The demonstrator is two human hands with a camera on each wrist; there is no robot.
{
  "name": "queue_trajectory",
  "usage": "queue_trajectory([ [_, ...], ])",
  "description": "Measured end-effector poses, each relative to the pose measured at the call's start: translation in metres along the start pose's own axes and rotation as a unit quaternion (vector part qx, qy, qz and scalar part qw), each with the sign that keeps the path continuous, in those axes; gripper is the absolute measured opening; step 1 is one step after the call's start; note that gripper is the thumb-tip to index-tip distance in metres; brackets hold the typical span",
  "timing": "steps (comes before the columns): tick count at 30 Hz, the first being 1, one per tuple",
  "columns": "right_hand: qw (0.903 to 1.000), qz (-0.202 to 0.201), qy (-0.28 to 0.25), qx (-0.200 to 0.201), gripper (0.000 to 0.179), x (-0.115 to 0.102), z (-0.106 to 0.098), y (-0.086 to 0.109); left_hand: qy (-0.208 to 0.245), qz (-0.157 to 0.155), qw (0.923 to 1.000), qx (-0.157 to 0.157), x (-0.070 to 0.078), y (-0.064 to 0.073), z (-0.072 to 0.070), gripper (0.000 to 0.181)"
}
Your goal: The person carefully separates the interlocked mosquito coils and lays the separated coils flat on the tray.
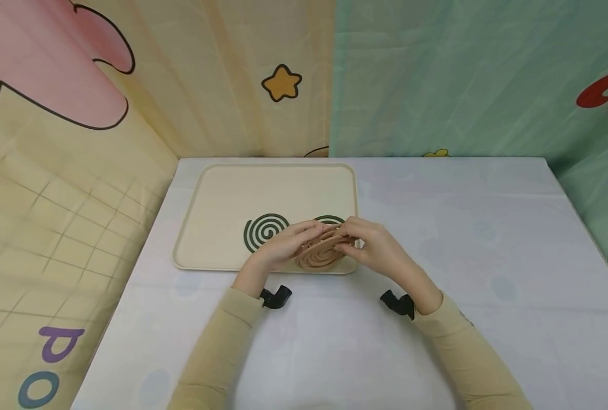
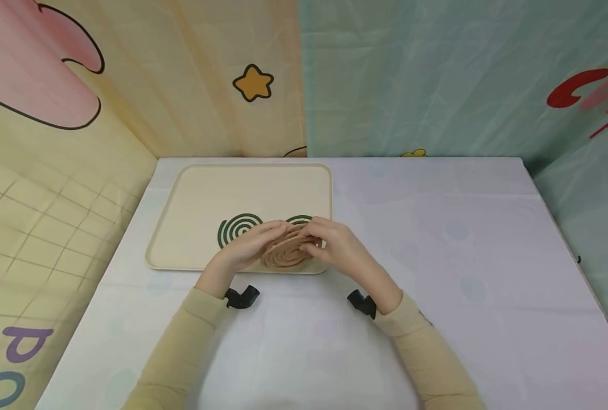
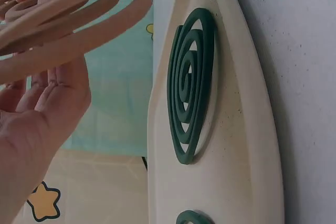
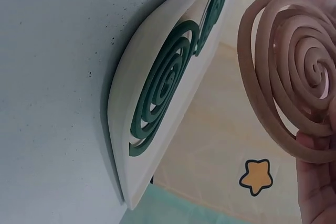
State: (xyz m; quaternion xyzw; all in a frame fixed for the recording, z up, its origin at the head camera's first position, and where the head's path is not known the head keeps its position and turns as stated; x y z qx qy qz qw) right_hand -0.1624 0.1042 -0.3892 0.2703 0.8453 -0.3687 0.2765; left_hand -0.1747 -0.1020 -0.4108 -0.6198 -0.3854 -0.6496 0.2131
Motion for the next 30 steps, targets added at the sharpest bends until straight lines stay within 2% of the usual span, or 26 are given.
queue_trajectory([
  [2,0.9999,0.004,0.0,0.011,0.02,-0.001,-0.001,-0.001,0.007,0.002,0.9999,0.01,0.001,0.001,0.001,0.048],
  [4,0.9992,0.029,-0.012,0.027,0.022,-0.001,-0.003,-0.002,0.006,0.007,0.9998,0.02,0.001,0.001,0.001,0.049],
  [5,0.9981,0.047,-0.02,0.035,0.024,0.0,-0.003,-0.002,0.011,0.011,0.9996,0.024,0.0,0.001,0.001,0.05],
  [8,0.9893,0.121,-0.059,0.058,0.03,0.004,-0.005,-0.001,0.067,0.028,0.9968,0.036,-0.001,0.001,0.001,0.047],
  [10,0.979,0.169,-0.089,0.072,0.03,0.009,-0.004,0.001,0.119,0.043,0.9907,0.049,-0.003,0.001,0.003,0.041],
  [12,0.9668,0.209,-0.121,0.083,0.029,0.014,-0.004,0.002,0.18,0.06,0.98,0.062,-0.005,0.001,0.005,0.034],
  [14,0.9566,0.232,-0.15,0.092,0.026,0.018,-0.003,0.004,0.217,0.075,0.9708,0.07,-0.007,0.001,0.007,0.031],
  [16,0.9509,0.239,-0.17,0.099,0.023,0.021,-0.002,0.005,0.24,0.083,0.9645,0.074,-0.01,0.0,0.009,0.031],
  [18,0.953,0.23,-0.17,0.101,0.02,0.021,-0.003,0.005,0.249,0.09,0.9618,0.071,-0.012,-0.001,0.011,0.031],
  [20,0.9598,0.212,-0.157,0.096,0.018,0.02,-0.004,0.004,0.248,0.087,0.9626,0.068,-0.013,-0.002,0.011,0.032],
  [22,0.972,0.183,-0.124,0.08,0.016,0.017,-0.006,0.003,0.231,0.073,0.9685,0.058,-0.014,-0.002,0.011,0.035],
  [25,0.9871,0.134,-0.079,0.039,0.014,0.012,-0.007,0.0,0.191,0.026,0.9805,0.037,-0.013,-0.002,0.011,0.045],
  [28,0.994,0.097,-0.049,-0.002,0.013,0.006,-0.008,-0.002,0.139,-0.006,0.9902,0.016,-0.012,-0.002,0.011,0.052],
  [30,0.995,0.089,-0.043,-0.015,0.014,0.003,-0.008,-0.003,0.11,-0.006,0.9938,0.014,-0.01,-0.003,0.012,0.05],
])
Point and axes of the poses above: each hand's wrist, its own y-axis away from the middle knuckle, its own z-axis out of the palm, x = y × z, the point moved 2 cm from there along -y, towards the middle knuckle, and after that the axes turned 9 degrees about -y, right-handed, at the moved point
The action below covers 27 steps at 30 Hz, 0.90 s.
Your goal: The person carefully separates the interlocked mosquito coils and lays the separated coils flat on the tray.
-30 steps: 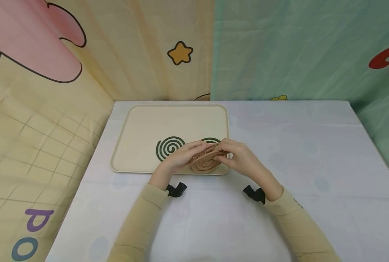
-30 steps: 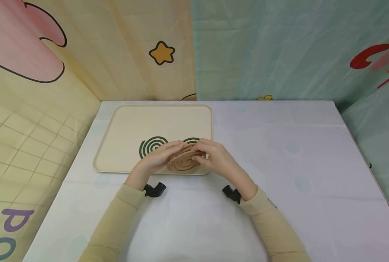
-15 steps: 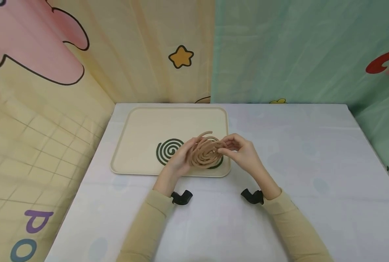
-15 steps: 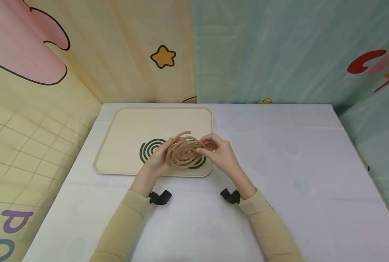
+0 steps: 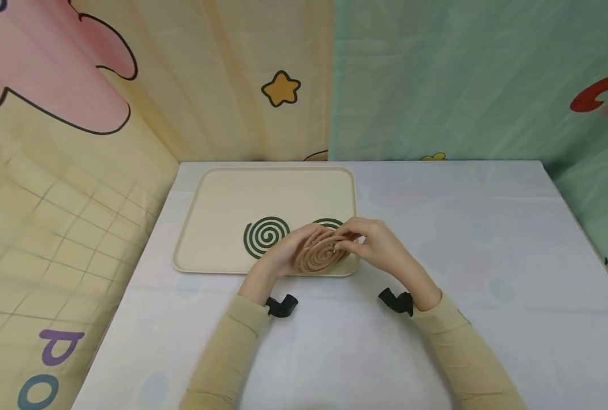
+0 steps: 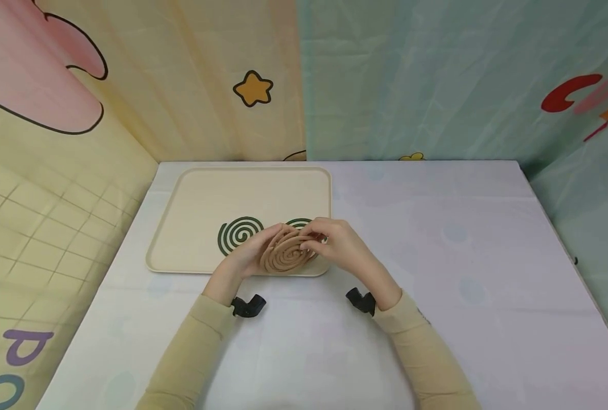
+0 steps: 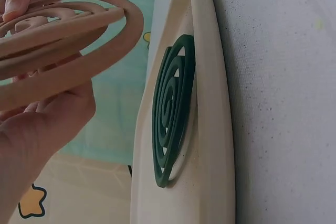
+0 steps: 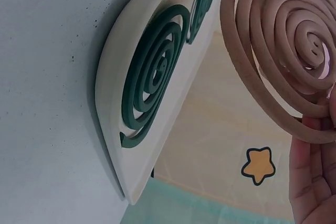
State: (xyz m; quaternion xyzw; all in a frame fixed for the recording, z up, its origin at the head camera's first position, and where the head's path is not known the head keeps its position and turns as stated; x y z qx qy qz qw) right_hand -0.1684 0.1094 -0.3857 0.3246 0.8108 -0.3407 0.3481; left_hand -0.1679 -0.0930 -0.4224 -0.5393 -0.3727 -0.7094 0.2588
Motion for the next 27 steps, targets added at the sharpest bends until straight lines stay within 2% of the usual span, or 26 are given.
queue_trajectory([
  [3,1.0,0.006,-0.006,-0.003,0.017,-0.001,0.0,-0.001,-0.024,0.007,0.9995,0.018,0.0,0.0,0.001,0.045],
  [8,0.9991,0.027,-0.028,0.017,0.021,0.0,0.001,-0.002,0.009,0.017,0.9996,0.02,-0.002,0.001,0.005,0.045],
  [10,0.9977,0.049,-0.037,0.031,0.022,0.003,0.002,-0.003,0.024,0.027,0.9989,0.031,-0.002,0.001,0.005,0.043],
  [13,0.9904,0.105,-0.069,0.058,0.024,0.009,0.002,-0.003,0.048,0.05,0.9958,0.06,-0.003,0.001,0.005,0.04],
  [17,0.9696,0.184,-0.142,0.078,0.023,0.02,0.004,-0.001,0.106,0.087,0.9863,0.091,-0.003,0.001,0.003,0.036],
  [21,0.9358,0.235,-0.25,0.082,0.017,0.028,0.012,0.0,0.167,0.116,0.9729,0.11,-0.007,-0.001,0.003,0.032],
  [24,0.9115,0.256,-0.307,0.096,0.016,0.03,0.017,0.001,0.188,0.13,0.9665,0.116,-0.009,-0.003,0.004,0.03],
  [27,0.9028,0.265,-0.319,0.115,0.016,0.032,0.02,0.002,0.19,0.14,0.9642,0.121,-0.011,-0.004,0.005,0.029],
])
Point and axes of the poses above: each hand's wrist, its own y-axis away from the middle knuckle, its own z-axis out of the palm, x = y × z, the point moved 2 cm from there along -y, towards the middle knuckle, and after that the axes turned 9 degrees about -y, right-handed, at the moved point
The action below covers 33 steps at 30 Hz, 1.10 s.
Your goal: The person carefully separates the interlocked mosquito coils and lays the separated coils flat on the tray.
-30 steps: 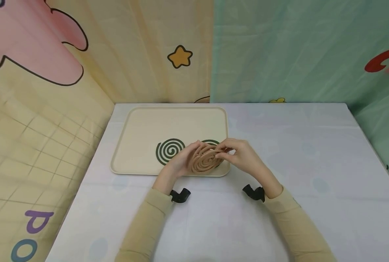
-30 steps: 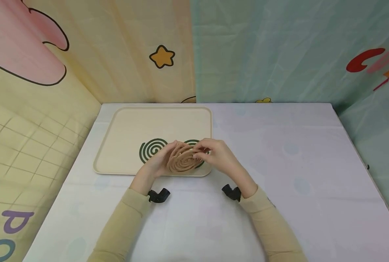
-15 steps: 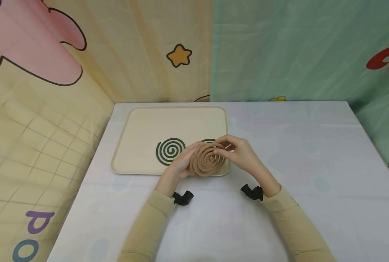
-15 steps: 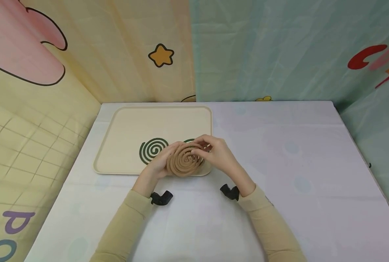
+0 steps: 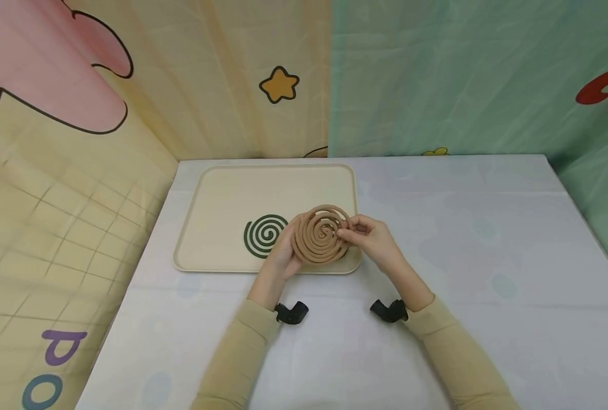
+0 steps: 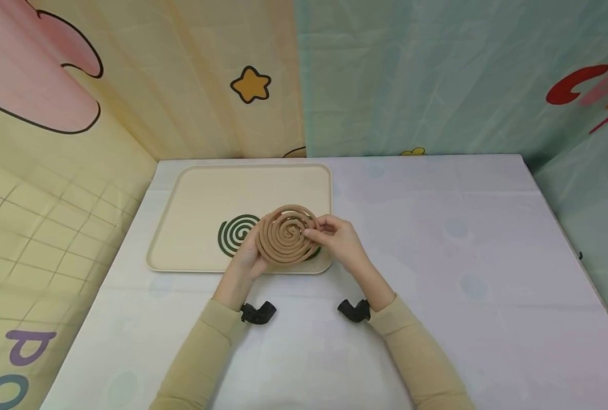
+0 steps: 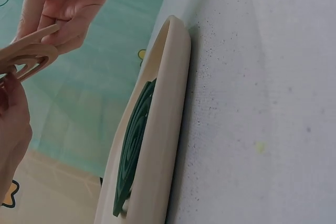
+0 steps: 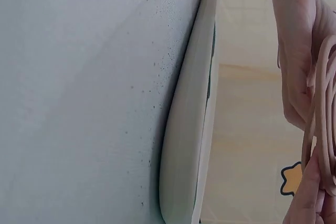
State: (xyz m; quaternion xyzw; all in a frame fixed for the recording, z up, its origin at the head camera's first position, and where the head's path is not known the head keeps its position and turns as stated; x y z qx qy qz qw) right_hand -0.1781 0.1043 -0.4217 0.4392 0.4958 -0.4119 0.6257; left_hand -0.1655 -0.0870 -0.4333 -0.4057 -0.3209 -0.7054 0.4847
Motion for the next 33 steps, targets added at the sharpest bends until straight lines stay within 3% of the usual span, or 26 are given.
queue_trajectory([
  [13,0.9982,0.029,-0.048,0.02,0.01,0.003,0.003,-0.002,0.016,0.017,0.9997,-0.003,-0.005,0.0,-0.008,0.02],
  [21,0.9995,0.023,-0.01,0.017,0.026,0.002,-0.002,-0.003,0.03,0.016,0.9993,-0.016,-0.006,-0.003,-0.009,0.019],
  [28,0.9982,0.025,0.053,-0.013,0.024,-0.007,-0.006,-0.005,0.002,-0.006,0.9992,-0.039,-0.003,-0.003,-0.014,0.022],
  [33,0.9962,0.029,0.075,-0.034,0.024,-0.01,-0.007,-0.007,-0.015,-0.016,0.9992,-0.034,-0.001,-0.004,-0.018,0.025],
])
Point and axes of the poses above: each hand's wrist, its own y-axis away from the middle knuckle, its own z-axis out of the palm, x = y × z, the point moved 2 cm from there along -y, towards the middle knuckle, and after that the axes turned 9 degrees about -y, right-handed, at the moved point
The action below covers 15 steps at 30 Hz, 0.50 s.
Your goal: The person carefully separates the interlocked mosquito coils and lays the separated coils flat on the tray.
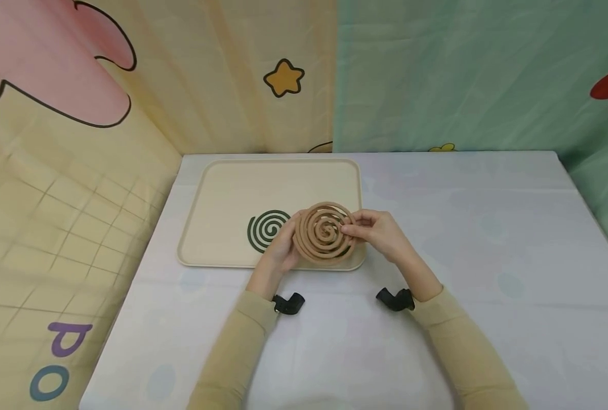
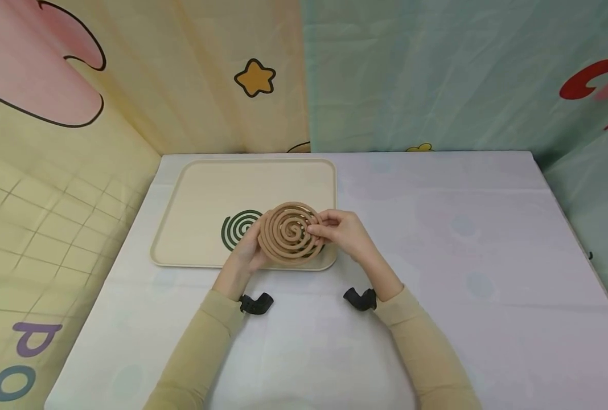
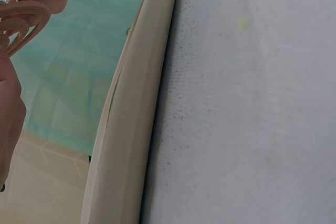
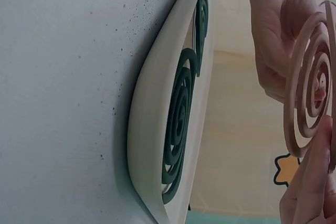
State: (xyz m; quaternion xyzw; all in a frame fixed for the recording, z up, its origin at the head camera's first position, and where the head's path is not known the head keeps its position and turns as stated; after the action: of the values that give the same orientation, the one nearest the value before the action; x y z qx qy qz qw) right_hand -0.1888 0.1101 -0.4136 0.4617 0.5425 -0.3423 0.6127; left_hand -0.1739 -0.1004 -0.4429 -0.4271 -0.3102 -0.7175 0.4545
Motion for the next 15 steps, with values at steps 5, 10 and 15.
queue_trajectory([
  [5,0.9996,0.004,0.026,-0.012,0.024,-0.003,-0.003,-0.005,-0.014,-0.008,0.9996,0.023,0.0,-0.003,-0.005,0.029],
  [10,0.9976,0.005,0.061,-0.032,0.023,-0.007,-0.007,-0.01,0.029,-0.031,0.9975,0.057,0.003,-0.005,-0.009,0.035],
  [15,0.9974,0.015,0.052,-0.049,0.022,-0.006,-0.01,-0.016,0.094,-0.035,0.9921,0.076,0.009,-0.009,-0.013,0.057],
])
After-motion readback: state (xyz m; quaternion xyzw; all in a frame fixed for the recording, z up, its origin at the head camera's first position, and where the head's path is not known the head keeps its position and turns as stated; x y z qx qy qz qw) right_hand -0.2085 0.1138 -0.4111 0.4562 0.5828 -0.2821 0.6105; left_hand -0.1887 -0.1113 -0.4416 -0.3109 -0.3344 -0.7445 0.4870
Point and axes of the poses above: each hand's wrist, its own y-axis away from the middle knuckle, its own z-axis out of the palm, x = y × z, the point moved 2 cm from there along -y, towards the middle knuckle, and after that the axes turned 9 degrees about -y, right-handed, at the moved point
